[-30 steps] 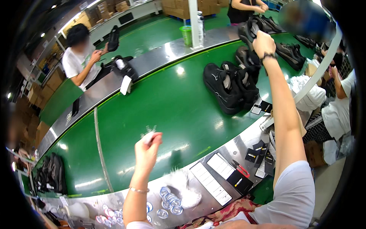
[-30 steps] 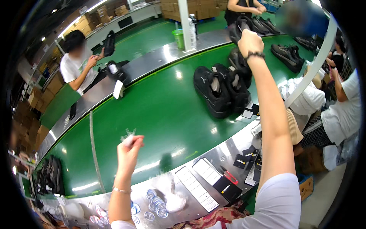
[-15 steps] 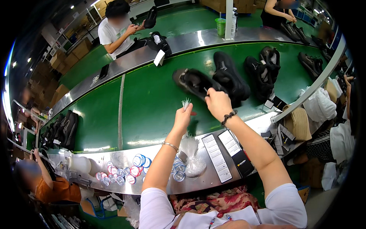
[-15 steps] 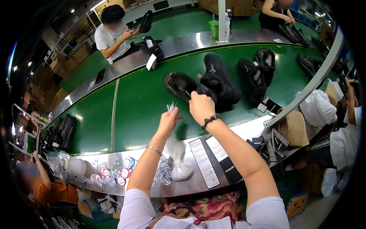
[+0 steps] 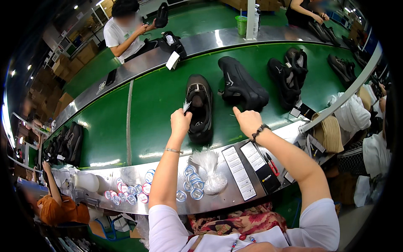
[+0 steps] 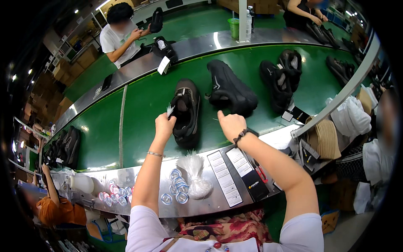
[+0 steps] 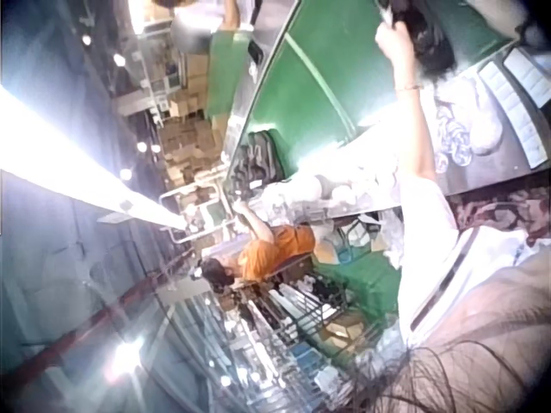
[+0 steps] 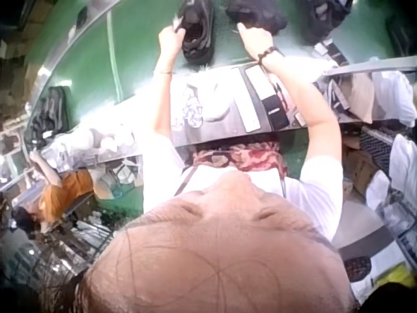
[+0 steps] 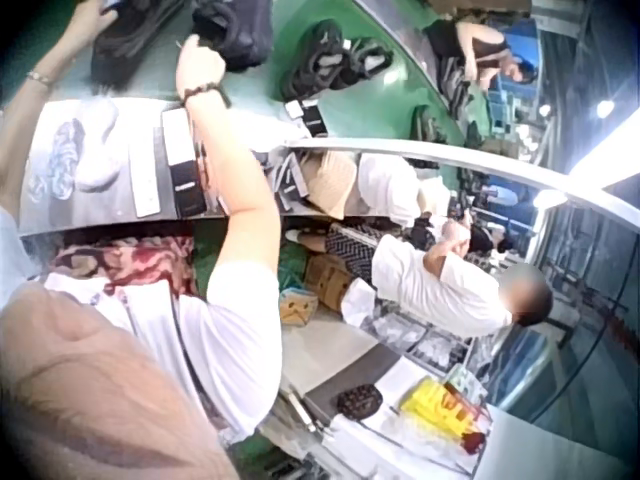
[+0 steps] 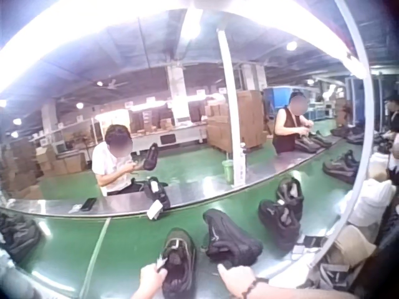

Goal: The person organizes labels and small blue patches on a workstation, then inserts a small white pad into a black shoe and places the shoe into a white protective bag before adding it to a stack of finished items.

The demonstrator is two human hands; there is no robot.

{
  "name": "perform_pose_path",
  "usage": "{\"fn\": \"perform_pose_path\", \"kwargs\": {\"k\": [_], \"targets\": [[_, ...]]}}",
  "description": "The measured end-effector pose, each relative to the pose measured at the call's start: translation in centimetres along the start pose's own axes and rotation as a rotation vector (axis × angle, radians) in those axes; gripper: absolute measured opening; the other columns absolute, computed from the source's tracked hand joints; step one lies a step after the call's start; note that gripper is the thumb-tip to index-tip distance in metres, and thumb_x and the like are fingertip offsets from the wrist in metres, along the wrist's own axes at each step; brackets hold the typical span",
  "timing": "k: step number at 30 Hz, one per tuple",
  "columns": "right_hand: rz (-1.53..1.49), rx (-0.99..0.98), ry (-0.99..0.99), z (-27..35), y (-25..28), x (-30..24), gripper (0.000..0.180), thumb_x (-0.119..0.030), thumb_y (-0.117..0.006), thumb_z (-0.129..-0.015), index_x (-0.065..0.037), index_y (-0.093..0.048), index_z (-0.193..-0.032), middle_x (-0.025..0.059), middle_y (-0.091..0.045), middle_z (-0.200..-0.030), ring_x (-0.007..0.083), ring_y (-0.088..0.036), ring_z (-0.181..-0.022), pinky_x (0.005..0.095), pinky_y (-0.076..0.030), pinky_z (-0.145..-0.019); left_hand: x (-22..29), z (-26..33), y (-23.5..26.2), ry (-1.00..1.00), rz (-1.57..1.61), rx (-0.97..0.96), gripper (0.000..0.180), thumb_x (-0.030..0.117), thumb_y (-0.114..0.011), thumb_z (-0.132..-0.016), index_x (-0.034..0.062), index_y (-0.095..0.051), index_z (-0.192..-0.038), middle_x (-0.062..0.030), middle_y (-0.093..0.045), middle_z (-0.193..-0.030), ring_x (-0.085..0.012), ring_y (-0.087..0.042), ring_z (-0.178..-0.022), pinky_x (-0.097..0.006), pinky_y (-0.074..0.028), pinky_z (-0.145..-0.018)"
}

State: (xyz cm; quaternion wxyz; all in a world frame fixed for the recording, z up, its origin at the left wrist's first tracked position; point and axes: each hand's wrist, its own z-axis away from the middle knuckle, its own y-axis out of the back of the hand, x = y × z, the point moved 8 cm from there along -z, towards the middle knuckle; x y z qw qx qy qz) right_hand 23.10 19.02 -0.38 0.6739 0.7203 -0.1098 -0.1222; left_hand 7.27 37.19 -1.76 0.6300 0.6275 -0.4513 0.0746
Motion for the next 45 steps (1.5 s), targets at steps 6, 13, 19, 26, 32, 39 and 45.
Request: {"fn": "perform_pose_path", "kwargs": {"k": [6, 13, 19, 26, 32, 39, 45], "targets": [[0.249, -0.038, 0.026, -3.3, -3.8, 5.4, 0.029, -0.01, -0.05, -0.079, 0.002, -0.056, -0.105, 0.015, -0.064, -0.068, 0.026, -0.065, -0.065, 0.0365, -0.052, -0.057, 0.6, 1.1, -1.6, -0.015, 0.097, -0.001, 0.028, 0.019, -0.058, -0.076, -0.008, -0.055, -0.071, -0.0271, -0.057, -0.069, -0.0428, -0.058, -0.07, -0.044, -0.046, -0.065], [-1.203, 0.054, -0.28, -1.6, -1.6, 16.4, 0.025, -0.003, -0.068, -0.07, 0.003, -0.059, -0.093, 0.0055, -0.06, -0.07, 0.0113, -0.054, -0.062, 0.0244, -0.044, -0.059, 1.1, 1.5, -2.5, -0.037, 0.12, 0.031, 0.03, 0.023, -0.058, -0.079, -0.0066, -0.055, -0.072, -0.0261, -0.058, -0.07, -0.0428, -0.057, -0.071, -0.046, -0.045, -0.065], [-0.292, 0.383, -0.116, 1.3, 6.1, 8.9, 0.027, -0.02, -0.06, -0.08, -0.003, -0.051, -0.098, 0.0176, -0.059, -0.064, 0.0365, -0.059, -0.061, 0.0437, -0.047, -0.055, -0.8, 2.5, -0.5, 0.043, 0.112, 0.027, 0.029, 0.022, -0.06, -0.081, -0.0056, -0.058, -0.073, -0.015, -0.059, -0.062, -0.0237, -0.056, -0.054, -0.033, -0.043, -0.053], [0.189, 0.235, 0.419, 0.9, 2.2, -4.7, 0.011, -0.007, -0.056, -0.066, -0.002, -0.051, -0.073, 0.0075, -0.058, -0.059, 0.0219, -0.06, -0.062, 0.0313, -0.049, -0.051, 2.0, 8.6, -0.9, 0.208, 0.76, -0.255, 0.013, 0.012, -0.062, -0.08, -0.0001, -0.064, -0.081, -0.0028, -0.062, -0.069, -0.0045, -0.043, -0.055, -0.02, -0.032, -0.049], [0.18, 0.205, 0.403, -1.3, 1.7, -6.1, 0.008, -0.009, -0.056, -0.068, -0.003, -0.051, -0.071, 0.0087, -0.06, -0.061, 0.0219, -0.061, -0.064, 0.0305, -0.05, -0.052, 2.8, 10.0, -2.0, 0.341, 0.865, -0.324, 0.014, 0.011, -0.062, -0.081, -0.0011, -0.065, -0.089, -0.005, -0.063, -0.076, -0.0042, -0.043, -0.053, -0.02, -0.031, -0.046], [0.157, 0.259, 0.542, -1.1, 1.8, -8.1, 0.009, -0.01, -0.055, -0.068, -0.006, -0.048, -0.069, 0.007, -0.057, -0.061, 0.0205, -0.058, -0.061, 0.0297, -0.048, -0.049, 2.6, 10.2, -2.4, 0.423, 0.916, -0.304, 0.014, 0.01, -0.062, -0.081, -0.0016, -0.064, -0.088, -0.006, -0.063, -0.076, -0.0021, -0.034, -0.043, -0.019, -0.024, -0.037], [0.178, 0.242, 0.438, -0.3, 1.2, -10.0, 0.012, -0.012, -0.056, -0.069, 0.0, -0.054, -0.073, 0.0095, -0.06, -0.067, 0.0216, -0.06, -0.064, 0.0296, -0.051, -0.05, 2.3, 10.0, -2.6, 0.317, 0.928, -0.212, 0.011, 0.009, -0.063, -0.08, -0.0022, -0.063, -0.083, -0.0046, -0.061, -0.073, -0.0053, -0.045, -0.054, -0.019, -0.033, -0.047]]}}
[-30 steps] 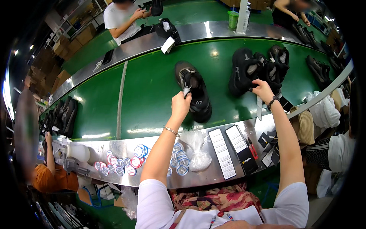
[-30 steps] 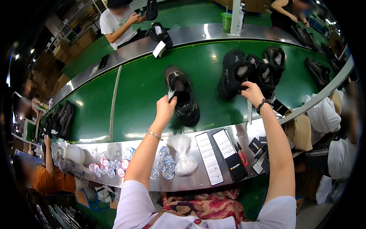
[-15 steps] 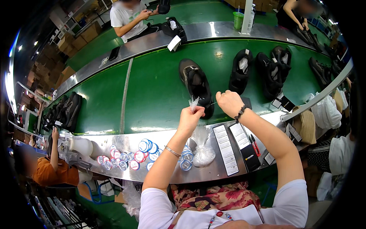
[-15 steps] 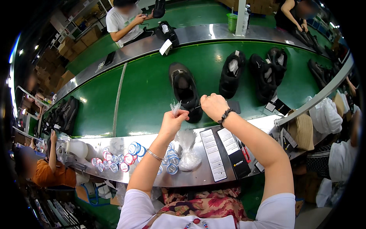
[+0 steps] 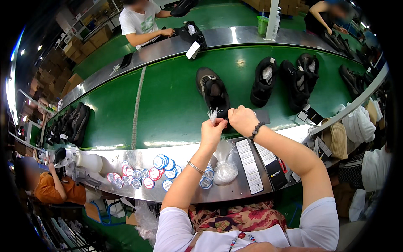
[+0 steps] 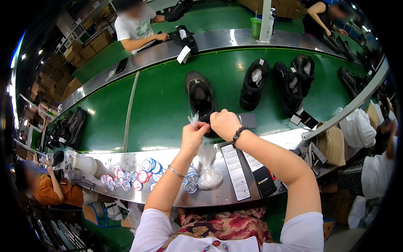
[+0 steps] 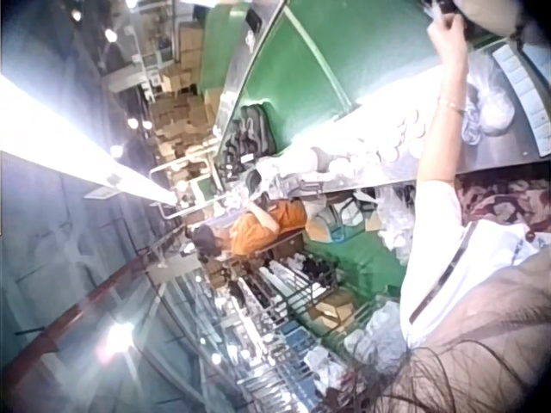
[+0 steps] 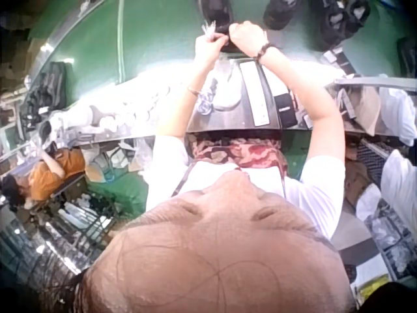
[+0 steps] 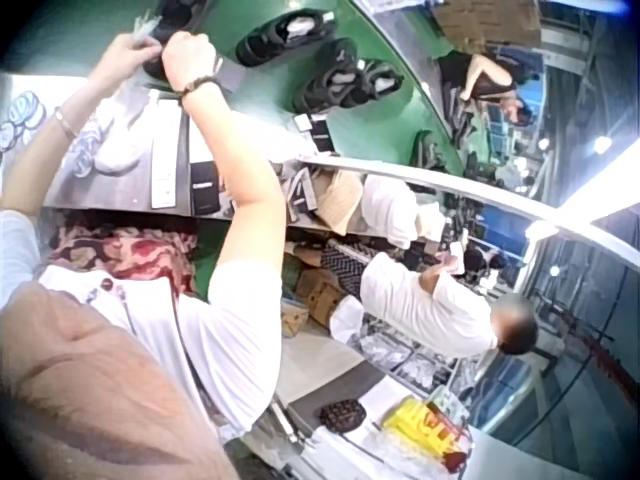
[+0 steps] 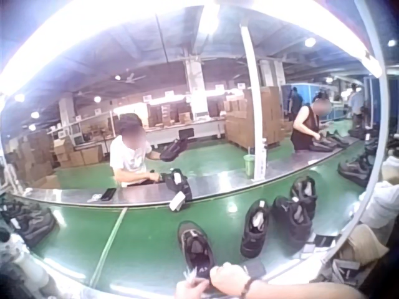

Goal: The person organizes labels and small blue patches on a workstation, then inserts a small white pad into a black shoe and places the shoe into a white protective bag before adding it to a stack of finished items.

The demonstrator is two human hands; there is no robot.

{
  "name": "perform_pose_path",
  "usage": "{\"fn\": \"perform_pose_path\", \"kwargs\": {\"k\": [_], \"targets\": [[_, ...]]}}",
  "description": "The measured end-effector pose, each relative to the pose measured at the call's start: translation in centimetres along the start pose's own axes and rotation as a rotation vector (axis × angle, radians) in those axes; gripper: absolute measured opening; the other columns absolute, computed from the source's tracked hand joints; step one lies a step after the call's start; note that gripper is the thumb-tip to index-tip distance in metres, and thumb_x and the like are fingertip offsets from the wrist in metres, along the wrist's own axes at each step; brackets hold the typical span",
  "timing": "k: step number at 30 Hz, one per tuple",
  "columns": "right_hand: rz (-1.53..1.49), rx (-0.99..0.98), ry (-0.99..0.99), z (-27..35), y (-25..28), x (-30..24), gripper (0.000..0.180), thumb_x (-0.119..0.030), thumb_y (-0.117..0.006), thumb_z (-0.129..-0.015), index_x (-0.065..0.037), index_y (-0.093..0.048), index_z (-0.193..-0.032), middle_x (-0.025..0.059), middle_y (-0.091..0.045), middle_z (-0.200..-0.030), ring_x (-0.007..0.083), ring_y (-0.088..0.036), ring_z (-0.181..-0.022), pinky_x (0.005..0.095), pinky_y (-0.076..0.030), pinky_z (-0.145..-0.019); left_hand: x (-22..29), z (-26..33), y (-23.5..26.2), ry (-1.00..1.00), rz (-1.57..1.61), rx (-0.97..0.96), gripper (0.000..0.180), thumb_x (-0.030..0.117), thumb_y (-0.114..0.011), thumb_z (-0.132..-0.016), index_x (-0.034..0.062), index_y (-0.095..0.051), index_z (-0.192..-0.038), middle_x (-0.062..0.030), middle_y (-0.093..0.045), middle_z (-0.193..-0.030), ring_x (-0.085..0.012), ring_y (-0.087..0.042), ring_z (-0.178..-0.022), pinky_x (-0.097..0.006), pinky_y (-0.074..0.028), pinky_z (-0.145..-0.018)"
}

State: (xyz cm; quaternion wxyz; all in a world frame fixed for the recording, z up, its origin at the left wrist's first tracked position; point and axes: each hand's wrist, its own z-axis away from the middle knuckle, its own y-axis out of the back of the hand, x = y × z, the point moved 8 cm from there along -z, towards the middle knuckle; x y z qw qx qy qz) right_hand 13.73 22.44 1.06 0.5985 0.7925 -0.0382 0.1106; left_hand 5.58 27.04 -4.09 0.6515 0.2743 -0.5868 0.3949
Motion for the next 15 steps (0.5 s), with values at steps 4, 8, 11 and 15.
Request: {"fn": "perform_pose_path", "kwargs": {"k": [4, 8, 11, 15], "targets": [[-0.389, -0.067, -0.133, -0.1, -0.2, 0.6, 0.016, -0.013, -0.059, -0.073, 0.001, -0.056, -0.081, 0.0115, -0.061, -0.066, 0.0224, -0.061, -0.062, 0.03, -0.05, -0.054, 0.3, 0.0, 1.7, -0.036, 0.005, 0.068, 0.01, 0.007, -0.064, -0.079, -0.0022, -0.062, -0.078, -0.0026, -0.059, -0.07, -0.008, -0.05, -0.065, -0.02, -0.037, -0.057], [-1.332, -0.082, -0.558, 1.0, -1.4, 3.9, 0.022, -0.02, -0.06, -0.081, 0.0, -0.056, -0.09, 0.0076, -0.061, -0.065, 0.0162, -0.059, -0.061, 0.0279, -0.046, -0.058, 2.2, 0.6, 2.3, -0.121, -0.015, 0.121, 0.009, 0.008, -0.062, -0.08, -0.0014, -0.062, -0.078, -0.0015, -0.058, -0.07, -0.008, -0.05, -0.064, -0.022, -0.039, -0.058], [-1.514, 0.321, -0.85, 2.8, -2.6, 6.7, 0.02, -0.024, -0.053, -0.089, -0.005, -0.055, -0.091, 0.0027, -0.057, -0.076, 0.0095, -0.053, -0.062, 0.0251, -0.044, -0.058, 2.7, 0.5, 1.1, -0.263, -0.157, 0.114, 0.01, 0.008, -0.062, -0.08, -0.0007, -0.063, -0.076, -0.0001, -0.058, -0.07, -0.0072, -0.051, -0.066, -0.022, -0.04, -0.06], [-0.862, 0.494, -0.43, 0.7, 3.6, 3.0, 0.018, -0.009, -0.049, -0.08, 0.0, -0.054, -0.095, 0.0171, -0.056, -0.092, 0.0337, -0.055, -0.086, 0.0386, -0.046, -0.075, 3.5, 0.3, 3.4, -0.362, -0.218, 0.156, 0.01, 0.005, -0.06, -0.082, -0.0009, -0.06, -0.074, 0.0039, -0.052, -0.067, -0.0053, -0.046, -0.063, -0.02, -0.038, -0.056]]}}
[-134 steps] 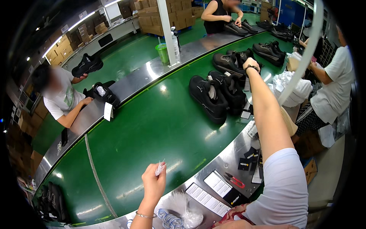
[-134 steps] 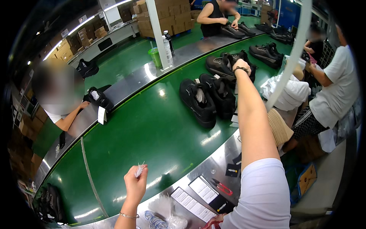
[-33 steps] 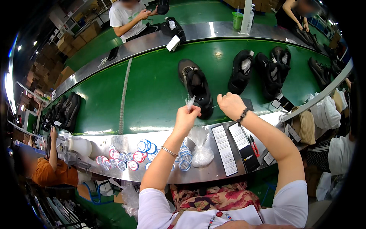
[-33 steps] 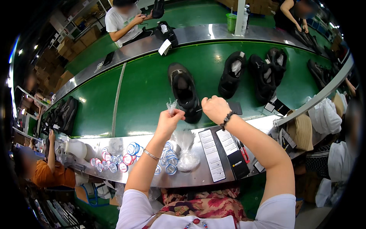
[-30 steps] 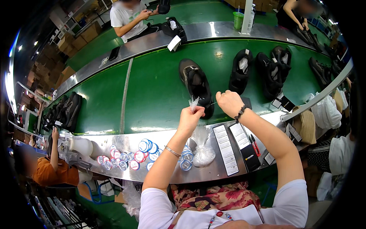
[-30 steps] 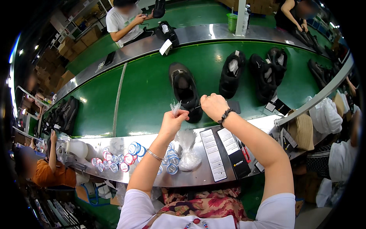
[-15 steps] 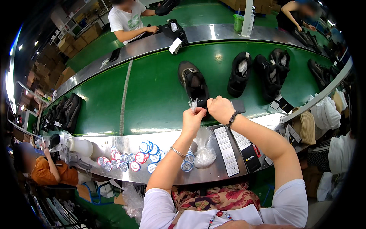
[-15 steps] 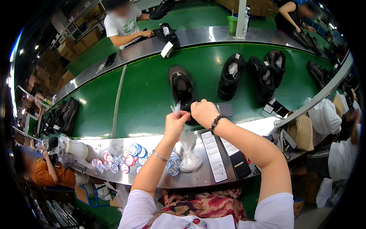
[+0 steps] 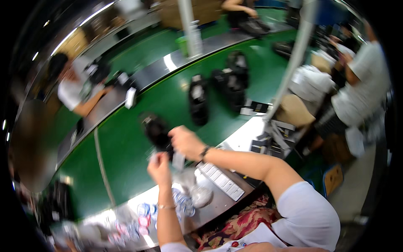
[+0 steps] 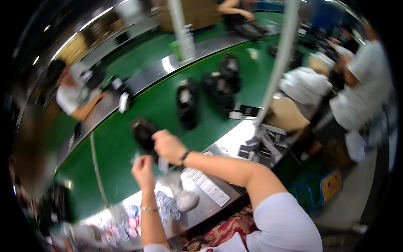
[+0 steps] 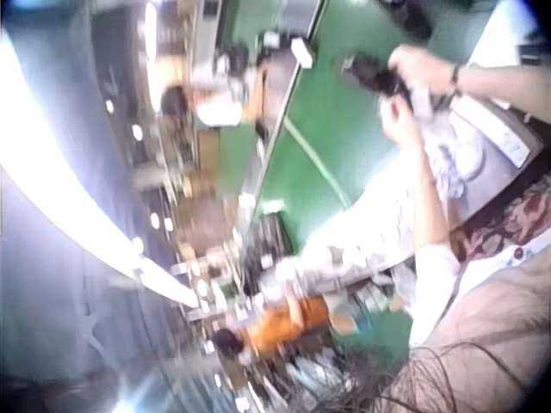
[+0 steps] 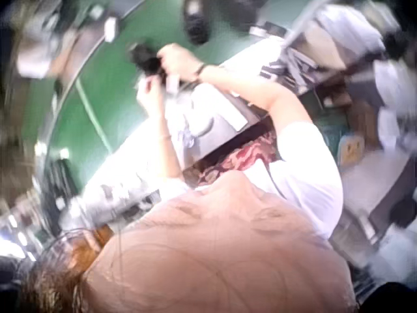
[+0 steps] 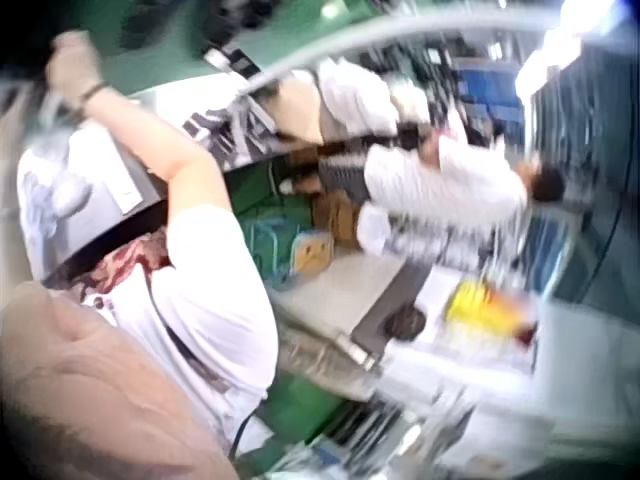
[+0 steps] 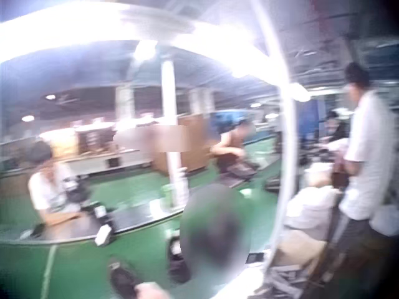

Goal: The person organizes labels and small blue patches on a workstation, then inserts a small white pad into a black shoe and places the shoe into a white protective bag before adding it to a stack of finished items.

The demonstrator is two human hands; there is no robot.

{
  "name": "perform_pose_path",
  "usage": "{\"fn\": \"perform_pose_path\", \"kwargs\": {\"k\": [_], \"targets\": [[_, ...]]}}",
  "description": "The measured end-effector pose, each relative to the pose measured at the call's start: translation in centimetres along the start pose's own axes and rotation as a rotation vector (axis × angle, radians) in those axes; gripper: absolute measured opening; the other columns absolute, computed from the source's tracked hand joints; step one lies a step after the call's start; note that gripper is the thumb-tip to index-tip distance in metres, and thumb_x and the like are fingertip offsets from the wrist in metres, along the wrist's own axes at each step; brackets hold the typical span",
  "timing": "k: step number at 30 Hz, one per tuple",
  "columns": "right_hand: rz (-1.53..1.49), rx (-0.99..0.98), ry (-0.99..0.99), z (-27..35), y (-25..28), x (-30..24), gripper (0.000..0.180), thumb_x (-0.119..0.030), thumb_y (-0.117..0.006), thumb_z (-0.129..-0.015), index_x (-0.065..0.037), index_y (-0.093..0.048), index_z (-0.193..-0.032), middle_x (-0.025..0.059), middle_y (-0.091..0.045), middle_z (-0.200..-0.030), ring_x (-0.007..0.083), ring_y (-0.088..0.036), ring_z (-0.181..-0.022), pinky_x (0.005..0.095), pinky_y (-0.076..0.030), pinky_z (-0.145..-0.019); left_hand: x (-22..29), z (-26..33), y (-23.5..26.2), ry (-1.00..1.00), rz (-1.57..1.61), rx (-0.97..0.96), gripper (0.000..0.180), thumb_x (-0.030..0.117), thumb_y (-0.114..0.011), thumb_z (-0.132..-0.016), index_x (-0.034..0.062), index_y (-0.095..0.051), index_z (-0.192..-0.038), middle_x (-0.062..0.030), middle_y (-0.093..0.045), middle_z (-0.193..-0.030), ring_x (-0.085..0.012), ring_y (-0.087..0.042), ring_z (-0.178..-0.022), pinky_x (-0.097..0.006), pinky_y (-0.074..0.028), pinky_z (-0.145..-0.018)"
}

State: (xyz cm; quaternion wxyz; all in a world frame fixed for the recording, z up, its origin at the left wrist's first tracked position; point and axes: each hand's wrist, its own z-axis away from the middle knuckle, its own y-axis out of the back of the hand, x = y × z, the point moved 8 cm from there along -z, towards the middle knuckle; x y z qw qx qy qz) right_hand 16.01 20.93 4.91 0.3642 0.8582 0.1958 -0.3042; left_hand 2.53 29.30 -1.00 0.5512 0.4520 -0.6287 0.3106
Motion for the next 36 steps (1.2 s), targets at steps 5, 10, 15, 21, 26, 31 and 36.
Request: {"fn": "perform_pose_path", "kwargs": {"k": [5, 10, 15, 21, 26, 31, 36], "targets": [[-0.243, 0.068, -0.111, -1.1, -1.9, 0.8, 0.015, -0.014, -0.047, -0.084, 0.0, -0.049, -0.088, 0.0206, -0.051, -0.088, 0.0387, -0.052, -0.078, 0.044, -0.044, -0.071, 3.5, 0.2, -2.0, -0.071, -0.103, -0.142, 0.007, 0.004, -0.056, -0.085, -0.0025, -0.058, -0.082, 0.0025, -0.052, -0.069, -0.0047, -0.045, -0.062, -0.019, -0.037, -0.055], [-0.18, 0.004, -0.306, -3.2, -3.6, 3.1, 0.028, -0.027, -0.046, -0.089, 0.001, -0.049, -0.084, 0.0207, -0.053, -0.083, 0.038, -0.052, -0.079, 0.0446, -0.041, -0.069, 2.8, -0.3, -4.6, -0.101, 0.052, -0.34, 0.007, 0.001, -0.053, -0.086, -0.0039, -0.056, -0.089, -0.0002, -0.056, -0.077, -0.0061, -0.048, -0.068, -0.021, -0.04, -0.061], [-0.172, -0.151, -0.27, -3.6, -4.8, 1.8, 0.03, -0.026, -0.046, -0.088, 0.003, -0.05, -0.08, 0.0212, -0.053, -0.079, 0.0381, -0.053, -0.079, 0.0455, -0.041, -0.069, 3.3, -1.0, -4.0, -0.135, -0.023, -0.308, 0.006, 0.001, -0.053, -0.085, -0.0047, -0.054, -0.086, -0.0002, -0.056, -0.077, -0.0068, -0.047, -0.068, -0.022, -0.04, -0.06], [-0.117, 0.018, -0.241, -4.0, -4.5, 3.0, 0.022, -0.014, -0.049, -0.081, 0.004, -0.055, -0.071, 0.0243, -0.058, -0.072, 0.0401, -0.056, -0.072, 0.0468, -0.044, -0.065, 3.5, -0.5, -4.6, -0.149, -0.089, -0.254, 0.006, 0.001, -0.056, -0.083, -0.0043, -0.053, -0.081, 0.001, -0.052, -0.067, -0.0042, -0.043, -0.06, -0.021, -0.036, -0.052], [-0.386, -0.155, -0.32, -3.6, -3.8, 2.6, 0.007, -0.005, -0.056, -0.066, 0.0, -0.06, -0.069, 0.0177, -0.061, -0.07, 0.0313, -0.061, -0.068, 0.0388, -0.048, -0.058, 2.3, -1.2, -3.4, -0.172, -0.139, -0.23, 0.006, 0.001, -0.056, -0.082, -0.0027, -0.054, -0.078, 0.0018, -0.051, -0.065, -0.0039, -0.042, -0.057, -0.021, -0.035, -0.05], [-0.053, -0.003, -0.058, -1.8, -1.6, 3.0, 0.006, -0.003, -0.06, -0.071, 0.003, -0.061, -0.074, 0.0133, -0.063, -0.069, 0.0191, -0.062, -0.063, 0.0298, -0.048, -0.056, 2.3, -1.0, -3.3, -0.126, -0.202, -0.25, 0.006, 0.001, -0.056, -0.082, -0.0011, -0.054, -0.076, 0.0028, -0.05, -0.064, -0.002, -0.04, -0.053, -0.02, -0.033, -0.047], [-0.522, -0.214, -0.55, -1.4, -3.4, 5.0, 0.009, -0.006, -0.061, -0.074, 0.003, -0.061, -0.072, 0.0085, -0.059, -0.058, 0.0128, -0.056, -0.047, 0.0268, -0.044, -0.044, 2.0, -0.6, -2.7, -0.083, -0.198, -0.269, 0.008, 0.001, -0.056, -0.082, -0.0009, -0.054, -0.075, 0.0034, -0.05, -0.064, -0.0012, -0.04, -0.053, -0.018, -0.031, -0.046]]}}
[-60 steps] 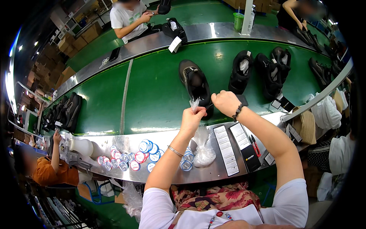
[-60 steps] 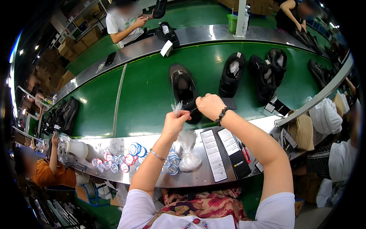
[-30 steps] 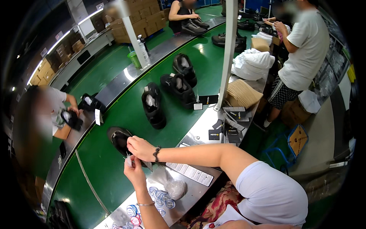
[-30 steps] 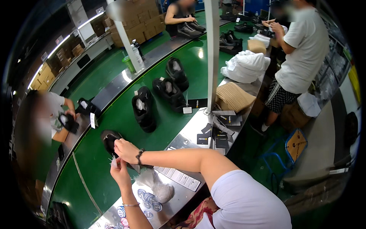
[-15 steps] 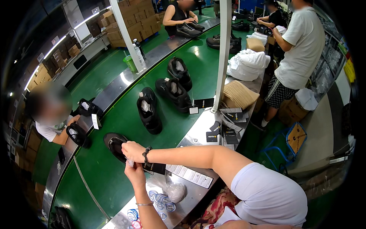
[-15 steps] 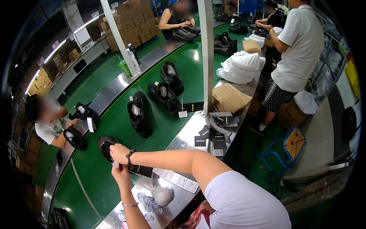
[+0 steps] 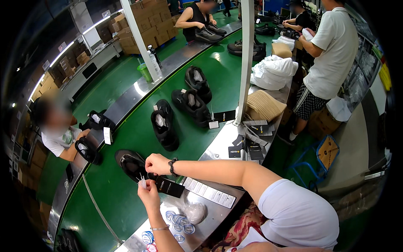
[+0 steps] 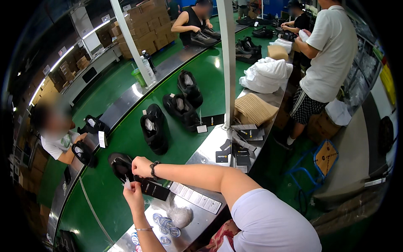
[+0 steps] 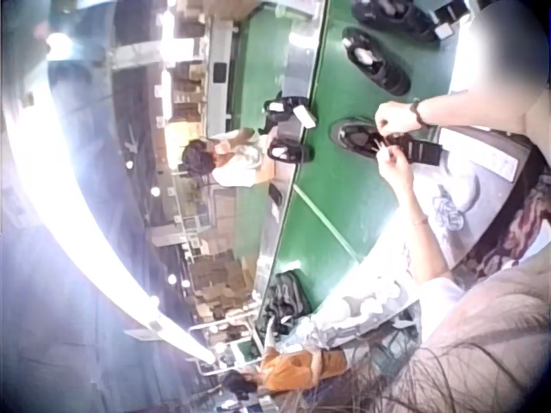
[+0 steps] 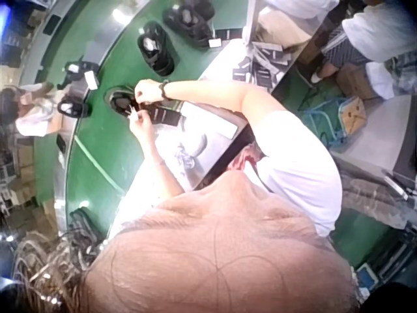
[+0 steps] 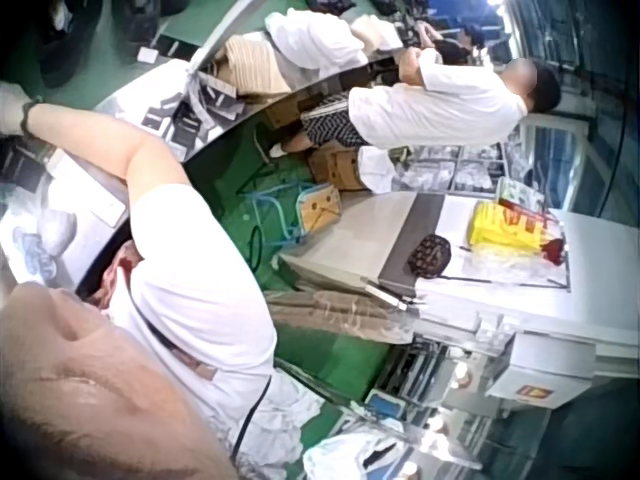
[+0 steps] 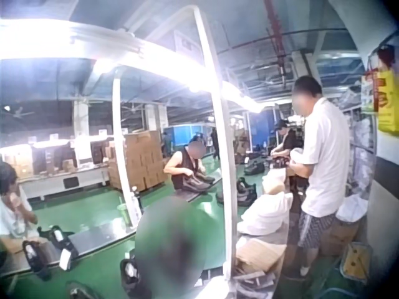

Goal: The person organizes labels and small blue patches on a workstation, then inserts a small white pad into a black shoe and places the shoe into a white protective bag before adding it to a stack of finished items.

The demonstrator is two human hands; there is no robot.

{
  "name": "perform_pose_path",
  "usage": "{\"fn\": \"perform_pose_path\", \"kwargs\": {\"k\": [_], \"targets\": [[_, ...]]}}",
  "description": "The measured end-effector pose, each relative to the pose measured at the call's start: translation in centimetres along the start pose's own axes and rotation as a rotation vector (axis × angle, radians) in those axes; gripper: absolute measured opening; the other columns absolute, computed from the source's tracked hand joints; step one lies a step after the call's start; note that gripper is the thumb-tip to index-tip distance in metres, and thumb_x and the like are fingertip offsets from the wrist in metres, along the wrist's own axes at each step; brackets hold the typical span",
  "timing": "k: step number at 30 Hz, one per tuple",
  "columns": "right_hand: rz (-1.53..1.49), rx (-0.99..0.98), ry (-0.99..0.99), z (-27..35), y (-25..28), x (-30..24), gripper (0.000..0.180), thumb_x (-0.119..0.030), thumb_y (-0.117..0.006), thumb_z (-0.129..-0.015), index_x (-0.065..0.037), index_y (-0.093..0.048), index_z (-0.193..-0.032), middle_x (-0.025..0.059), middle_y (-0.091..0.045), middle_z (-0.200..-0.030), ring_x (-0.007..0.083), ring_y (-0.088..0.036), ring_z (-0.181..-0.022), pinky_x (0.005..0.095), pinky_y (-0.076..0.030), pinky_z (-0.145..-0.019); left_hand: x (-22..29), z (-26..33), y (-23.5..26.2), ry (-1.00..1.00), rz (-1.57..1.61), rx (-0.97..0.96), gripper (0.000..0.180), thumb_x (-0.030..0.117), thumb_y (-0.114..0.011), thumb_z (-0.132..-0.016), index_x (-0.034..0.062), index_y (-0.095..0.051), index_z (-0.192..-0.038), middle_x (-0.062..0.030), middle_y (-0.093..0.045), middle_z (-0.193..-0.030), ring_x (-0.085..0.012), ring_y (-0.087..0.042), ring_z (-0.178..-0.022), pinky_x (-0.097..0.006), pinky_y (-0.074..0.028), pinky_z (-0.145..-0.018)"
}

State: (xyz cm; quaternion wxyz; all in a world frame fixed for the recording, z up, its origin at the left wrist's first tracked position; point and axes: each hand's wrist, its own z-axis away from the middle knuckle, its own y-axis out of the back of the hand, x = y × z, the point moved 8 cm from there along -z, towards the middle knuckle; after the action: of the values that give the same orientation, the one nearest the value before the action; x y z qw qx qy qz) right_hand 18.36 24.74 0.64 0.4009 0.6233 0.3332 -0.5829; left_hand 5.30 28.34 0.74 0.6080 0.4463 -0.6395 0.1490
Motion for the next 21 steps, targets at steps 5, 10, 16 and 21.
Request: {"fn": "perform_pose_path", "kwargs": {"k": [5, 10, 16, 21], "targets": [[-0.214, -0.19, -0.061, -0.1, -2.1, 0.2, 0.011, -0.006, -0.059, -0.076, 0.004, -0.063, -0.079, 0.0052, -0.061, -0.067, 0.0086, -0.053, -0.056, 0.0225, -0.045, -0.053, -0.1, 0.2, 0.5, -0.011, 0.033, 0.011, 0.009, 0.002, -0.057, -0.083, -0.0022, -0.055, -0.075, 0.0023, -0.052, -0.066, -0.0025, -0.042, -0.056, -0.018, -0.033, -0.05], [-0.245, -0.195, 0.092, 0.0, -2.6, -0.6, 0.012, -0.002, -0.059, -0.075, 0.004, -0.064, -0.084, 0.0053, -0.062, -0.073, 0.0088, -0.054, -0.06, 0.0225, -0.045, -0.056, -0.3, 0.2, 0.9, 0.027, 0.052, -0.003, 0.01, 0.003, -0.058, -0.084, -0.0033, -0.056, -0.077, 0.0003, -0.055, -0.07, -0.004, -0.047, -0.061, -0.019, -0.037, -0.054], [-0.208, -0.06, 0.189, 0.2, -2.4, -1.4, 0.006, -0.002, -0.06, -0.075, 0.002, -0.061, -0.08, 0.0049, -0.062, -0.073, 0.0097, -0.057, -0.065, 0.0232, -0.047, -0.06, 0.2, 0.4, 2.6, -0.012, 0.126, 0.135, 0.009, 0.005, -0.059, -0.084, -0.0032, -0.058, -0.08, -0.0008, -0.058, -0.072, -0.0037, -0.046, -0.06, -0.019, -0.036, -0.053], [-0.219, -0.127, 0.247, -0.1, -3.5, -1.5, 0.006, -0.003, -0.062, -0.075, 0.001, -0.061, -0.079, 0.0043, -0.062, -0.074, 0.009, -0.057, -0.07, 0.0228, -0.047, -0.065, -1.5, 0.7, 3.8, 0.208, 0.445, 0.181, 0.01, 0.009, -0.058, -0.085, -0.0007, -0.059, -0.08, -0.0042, -0.059, -0.073, -0.0003, -0.034, -0.044, -0.016, -0.023, -0.038]]}}
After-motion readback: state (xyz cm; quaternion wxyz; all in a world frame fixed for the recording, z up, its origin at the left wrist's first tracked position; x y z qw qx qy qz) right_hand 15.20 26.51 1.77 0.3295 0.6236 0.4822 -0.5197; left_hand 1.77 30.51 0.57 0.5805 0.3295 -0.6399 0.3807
